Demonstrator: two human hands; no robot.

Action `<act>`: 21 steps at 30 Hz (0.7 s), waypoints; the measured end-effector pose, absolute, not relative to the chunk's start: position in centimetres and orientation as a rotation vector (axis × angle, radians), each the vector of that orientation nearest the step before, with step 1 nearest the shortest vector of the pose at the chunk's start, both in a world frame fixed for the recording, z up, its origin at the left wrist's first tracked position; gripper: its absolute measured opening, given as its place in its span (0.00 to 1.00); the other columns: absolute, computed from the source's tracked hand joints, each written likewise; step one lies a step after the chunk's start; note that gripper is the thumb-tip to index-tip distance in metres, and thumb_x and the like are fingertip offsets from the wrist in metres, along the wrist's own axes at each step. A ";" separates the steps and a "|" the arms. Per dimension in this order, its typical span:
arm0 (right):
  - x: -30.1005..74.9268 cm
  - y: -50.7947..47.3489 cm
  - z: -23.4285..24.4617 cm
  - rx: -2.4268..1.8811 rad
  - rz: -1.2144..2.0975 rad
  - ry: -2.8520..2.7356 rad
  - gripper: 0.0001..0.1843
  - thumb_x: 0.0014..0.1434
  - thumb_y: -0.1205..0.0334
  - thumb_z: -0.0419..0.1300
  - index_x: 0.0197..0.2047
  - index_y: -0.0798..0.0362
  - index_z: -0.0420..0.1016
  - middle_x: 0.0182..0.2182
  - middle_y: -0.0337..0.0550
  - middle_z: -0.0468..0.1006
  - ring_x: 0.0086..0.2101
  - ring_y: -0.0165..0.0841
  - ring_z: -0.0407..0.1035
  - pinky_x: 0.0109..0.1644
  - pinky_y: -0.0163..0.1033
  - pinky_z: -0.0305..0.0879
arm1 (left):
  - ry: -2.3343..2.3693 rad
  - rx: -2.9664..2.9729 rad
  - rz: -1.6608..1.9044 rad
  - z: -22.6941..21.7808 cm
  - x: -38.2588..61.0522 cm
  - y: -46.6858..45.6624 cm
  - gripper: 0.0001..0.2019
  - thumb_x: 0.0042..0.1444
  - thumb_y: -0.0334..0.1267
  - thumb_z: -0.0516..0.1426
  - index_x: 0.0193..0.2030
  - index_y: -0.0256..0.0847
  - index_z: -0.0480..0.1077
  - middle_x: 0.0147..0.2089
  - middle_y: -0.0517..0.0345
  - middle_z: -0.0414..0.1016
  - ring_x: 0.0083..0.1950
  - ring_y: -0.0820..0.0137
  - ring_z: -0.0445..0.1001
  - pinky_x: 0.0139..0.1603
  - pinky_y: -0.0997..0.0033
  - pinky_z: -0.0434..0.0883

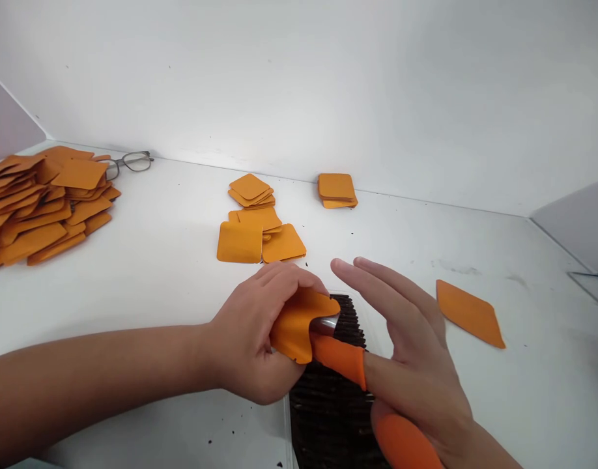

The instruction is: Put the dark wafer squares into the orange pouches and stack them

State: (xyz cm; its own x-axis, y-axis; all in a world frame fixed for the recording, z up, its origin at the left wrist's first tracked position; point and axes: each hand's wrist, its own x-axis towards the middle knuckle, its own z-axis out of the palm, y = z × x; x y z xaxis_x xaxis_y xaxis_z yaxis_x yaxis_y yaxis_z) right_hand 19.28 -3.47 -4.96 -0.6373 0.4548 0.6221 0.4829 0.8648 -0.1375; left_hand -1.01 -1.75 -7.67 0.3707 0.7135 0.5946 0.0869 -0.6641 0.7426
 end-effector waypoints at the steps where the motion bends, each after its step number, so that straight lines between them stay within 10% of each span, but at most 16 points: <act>1: 19.3 -3.6 -5.0 -0.689 -0.099 -2.363 0.20 0.73 0.55 0.43 0.48 0.48 0.75 0.74 0.42 0.50 0.71 0.43 0.48 0.70 0.57 0.60 | 0.637 2.013 1.324 -7.7 -1.0 -1.8 0.22 0.44 0.28 0.54 0.49 0.38 0.65 0.41 0.57 0.73 0.39 0.72 0.69 0.41 0.67 0.69; 21: 18.3 -4.4 -5.2 -0.731 -0.101 -2.335 0.26 0.75 0.52 0.36 0.37 0.51 0.71 0.72 0.45 0.56 0.70 0.48 0.52 0.67 0.53 0.59 | 0.602 1.919 1.450 -8.0 -0.9 -1.9 0.15 0.39 0.26 0.51 0.36 0.41 0.61 0.29 0.64 0.65 0.30 0.76 0.60 0.32 0.72 0.61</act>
